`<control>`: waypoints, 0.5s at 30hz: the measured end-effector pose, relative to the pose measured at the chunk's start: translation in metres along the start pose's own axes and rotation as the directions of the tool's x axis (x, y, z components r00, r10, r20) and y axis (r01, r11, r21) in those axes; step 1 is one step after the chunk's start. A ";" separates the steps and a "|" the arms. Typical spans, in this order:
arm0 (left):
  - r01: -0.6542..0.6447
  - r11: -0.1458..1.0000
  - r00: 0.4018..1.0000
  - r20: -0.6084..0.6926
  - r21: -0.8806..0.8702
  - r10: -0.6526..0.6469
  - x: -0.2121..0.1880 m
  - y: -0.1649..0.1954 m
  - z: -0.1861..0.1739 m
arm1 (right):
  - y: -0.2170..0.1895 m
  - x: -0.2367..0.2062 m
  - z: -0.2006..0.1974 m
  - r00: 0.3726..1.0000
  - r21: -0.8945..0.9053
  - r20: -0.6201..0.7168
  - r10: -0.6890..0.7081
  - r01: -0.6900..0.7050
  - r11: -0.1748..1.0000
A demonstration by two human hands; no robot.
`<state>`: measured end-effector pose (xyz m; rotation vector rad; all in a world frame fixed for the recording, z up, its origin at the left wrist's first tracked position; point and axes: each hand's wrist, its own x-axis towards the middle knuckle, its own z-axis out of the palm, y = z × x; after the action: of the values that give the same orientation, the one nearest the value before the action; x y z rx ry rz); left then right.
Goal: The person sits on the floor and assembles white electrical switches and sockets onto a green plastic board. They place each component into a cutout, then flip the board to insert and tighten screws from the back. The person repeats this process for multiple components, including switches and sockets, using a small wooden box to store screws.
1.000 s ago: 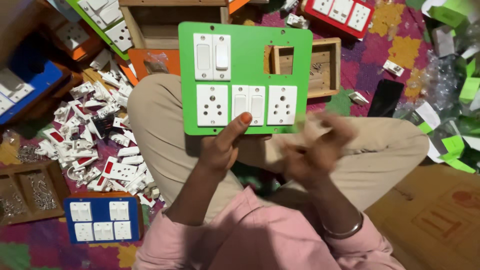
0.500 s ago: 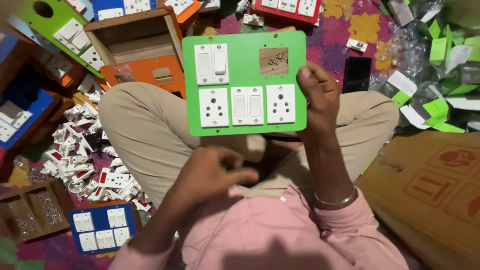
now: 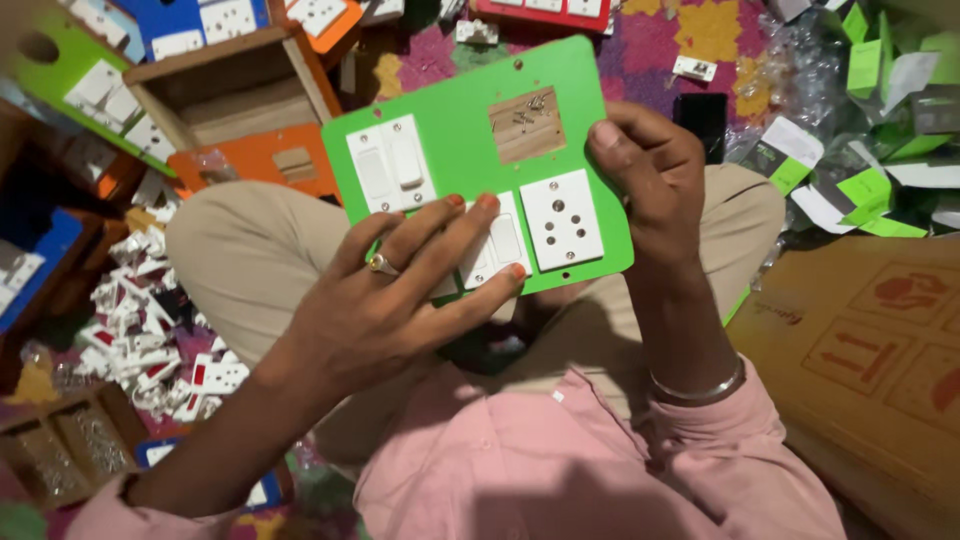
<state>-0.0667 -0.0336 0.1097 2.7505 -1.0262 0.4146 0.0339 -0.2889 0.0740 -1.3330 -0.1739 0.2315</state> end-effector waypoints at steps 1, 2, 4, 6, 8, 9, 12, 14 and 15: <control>0.000 1.000 1.000 -0.025 -0.022 -0.001 0.004 -0.004 0.004 | 0.001 0.004 -0.001 1.000 0.006 -0.005 0.011 -0.011 1.000; 0.003 0.999 0.999 -0.046 -0.050 -0.005 0.008 -0.006 0.009 | 0.002 0.008 -0.002 1.000 0.009 -0.004 0.021 -0.021 1.000; 0.023 0.992 0.997 -0.068 -0.125 -0.032 0.011 -0.009 0.018 | 0.005 0.014 -0.004 0.998 0.015 -0.005 0.062 -0.062 0.998; 0.054 0.978 0.994 -0.081 -0.202 -0.072 0.011 -0.013 0.030 | 0.008 0.021 -0.008 0.996 0.003 -0.005 0.086 -0.086 0.996; 0.063 0.963 0.991 -0.094 -0.262 -0.091 0.010 -0.017 0.043 | 0.013 0.033 -0.013 0.992 -0.021 0.016 0.128 -0.127 0.992; 0.067 0.952 0.990 -0.099 -0.300 -0.101 0.010 -0.017 0.051 | 0.016 0.041 -0.015 0.985 -0.042 0.031 0.168 -0.166 0.985; 0.169 0.875 0.974 -0.062 -0.453 -0.220 0.009 -0.016 0.075 | 0.022 0.070 -0.019 0.943 -0.142 0.064 0.325 -0.314 0.939; 0.197 0.743 0.927 -0.125 -0.640 -0.354 0.006 -0.014 0.091 | 0.027 0.092 -0.014 0.907 -0.162 0.129 0.402 -0.381 0.911; 0.197 0.661 0.895 -0.142 -0.724 -0.422 0.004 -0.012 0.100 | 0.029 0.103 -0.010 0.890 -0.149 0.178 0.420 -0.398 0.905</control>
<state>-0.0359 -0.0528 0.0161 2.0204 -0.4586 0.2903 0.1334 -0.2648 0.0429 -1.4449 -0.0770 0.7312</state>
